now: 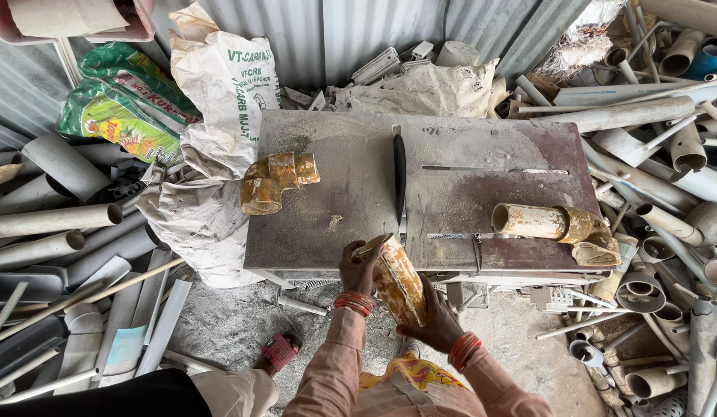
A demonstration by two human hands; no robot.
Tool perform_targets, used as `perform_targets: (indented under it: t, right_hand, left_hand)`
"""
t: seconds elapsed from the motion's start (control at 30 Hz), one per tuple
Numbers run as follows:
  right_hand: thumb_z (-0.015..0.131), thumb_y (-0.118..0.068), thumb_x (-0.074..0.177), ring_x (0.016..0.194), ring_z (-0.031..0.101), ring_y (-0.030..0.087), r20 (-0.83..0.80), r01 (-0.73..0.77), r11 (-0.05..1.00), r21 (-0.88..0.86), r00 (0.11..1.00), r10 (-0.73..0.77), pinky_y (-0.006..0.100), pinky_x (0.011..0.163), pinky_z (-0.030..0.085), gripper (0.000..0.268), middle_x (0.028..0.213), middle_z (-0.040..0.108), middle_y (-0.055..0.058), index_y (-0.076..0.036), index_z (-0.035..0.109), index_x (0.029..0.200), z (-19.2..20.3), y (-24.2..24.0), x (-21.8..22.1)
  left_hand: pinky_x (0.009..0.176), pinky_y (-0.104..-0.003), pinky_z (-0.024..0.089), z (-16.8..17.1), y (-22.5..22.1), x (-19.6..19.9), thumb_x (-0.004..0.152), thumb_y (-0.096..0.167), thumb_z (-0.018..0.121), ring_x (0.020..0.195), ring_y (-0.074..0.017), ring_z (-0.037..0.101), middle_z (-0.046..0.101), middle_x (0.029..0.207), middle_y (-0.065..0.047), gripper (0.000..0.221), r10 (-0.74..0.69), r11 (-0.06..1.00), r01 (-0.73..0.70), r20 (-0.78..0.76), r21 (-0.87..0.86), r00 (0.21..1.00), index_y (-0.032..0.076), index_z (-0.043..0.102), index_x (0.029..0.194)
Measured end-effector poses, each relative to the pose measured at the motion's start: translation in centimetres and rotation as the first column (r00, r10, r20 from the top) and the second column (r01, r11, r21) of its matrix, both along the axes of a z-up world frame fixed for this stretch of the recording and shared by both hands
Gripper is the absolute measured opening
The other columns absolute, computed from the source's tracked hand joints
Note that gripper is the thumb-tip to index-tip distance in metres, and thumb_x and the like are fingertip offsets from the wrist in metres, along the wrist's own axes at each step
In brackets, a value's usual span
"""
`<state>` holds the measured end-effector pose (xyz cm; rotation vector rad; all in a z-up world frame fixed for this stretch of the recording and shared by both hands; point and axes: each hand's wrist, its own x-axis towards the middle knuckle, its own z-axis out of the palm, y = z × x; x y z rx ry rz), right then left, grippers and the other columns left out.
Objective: The person processes various PVC pipe fittings by cleaning or fitting them together after they have been cut on a table saw.
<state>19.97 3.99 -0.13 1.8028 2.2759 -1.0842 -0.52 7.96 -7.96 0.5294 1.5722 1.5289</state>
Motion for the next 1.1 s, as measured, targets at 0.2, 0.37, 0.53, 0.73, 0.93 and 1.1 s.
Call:
perform_targets:
  t: [0.2,0.37,0.53,0.73,0.93,1.1]
  right_hand:
    - [0.100,-0.038,0.051,0.139,0.043,0.041,-0.337,0.100,0.983,0.155,0.941,-0.042,0.051,0.115,0.040,0.148,0.151,0.041,0.025,-0.014,0.002,0.159,0.3,-1.2,-0.2]
    - [0.092,-0.018,0.070,0.135,0.047,0.041,-0.530,-0.011,0.981,0.191,0.841,0.113,0.052,0.105,0.049,0.121,0.155,0.040,0.029,-0.012,0.013,0.161,-1.0,0.0,2.7]
    - [0.075,-0.022,0.089,0.081,0.080,0.022,-0.245,0.097,0.971,0.217,0.969,-0.043,0.034,0.071,0.069,0.072,0.102,0.079,0.015,-0.018,0.043,0.154,-4.2,3.5,4.8]
    - [0.063,-0.023,0.097,0.081,0.080,0.022,-0.386,0.206,0.899,0.386,0.921,-0.046,0.034,0.063,0.069,0.053,0.108,0.077,0.019,-0.009,0.051,0.146,-4.5,8.2,4.7]
    - [0.065,-0.025,0.098,0.090,0.079,0.025,-0.412,0.176,0.892,0.416,0.911,0.013,0.035,0.071,0.068,0.048,0.113,0.075,0.020,-0.007,0.058,0.141,-2.6,8.9,1.5]
    - [0.066,-0.031,0.095,0.084,0.080,0.022,-0.282,0.223,0.921,0.320,0.950,-0.132,0.033,0.066,0.068,0.045,0.110,0.077,0.013,-0.016,0.063,0.137,-1.0,10.0,-0.7]
  left_hand:
    - [0.072,-0.040,0.065,2.9,2.9,0.8,0.069,0.052,0.087,0.080,-0.0227,0.073,0.073,0.094,-0.013,0.071,-0.078,0.992,0.083,0.053,-0.098,0.996,0.006,0.058,0.115]
    - [0.079,-0.044,0.064,1.3,7.1,1.4,0.067,0.057,0.090,0.086,-0.0288,0.071,0.068,0.100,-0.017,0.078,0.001,0.963,0.040,0.153,-0.267,0.988,0.003,0.056,0.113]
    - [0.095,-0.052,0.057,-1.5,10.3,2.6,0.074,0.061,0.083,0.109,-0.0370,0.066,0.061,0.125,-0.023,0.090,-0.131,0.921,0.171,0.136,-0.350,0.982,0.003,0.048,0.133]
    - [0.107,-0.055,0.051,0.5,7.1,2.1,0.072,0.051,0.083,0.131,-0.0411,0.057,0.051,0.147,-0.027,0.115,-0.551,0.833,0.551,0.174,0.057,0.816,0.008,0.022,0.159]
    - [0.105,-0.054,0.051,3.9,0.3,0.2,0.091,0.025,0.075,0.129,-0.0385,0.057,0.054,0.149,-0.022,0.085,-0.625,0.747,0.665,-0.345,-0.005,0.700,0.018,0.029,0.161]
    - [0.090,-0.043,0.065,5.7,1.3,-0.9,0.094,0.015,0.067,0.106,-0.0308,0.076,0.073,0.124,-0.017,0.062,-0.582,0.808,0.579,-0.297,-0.108,0.757,0.017,0.047,0.152]
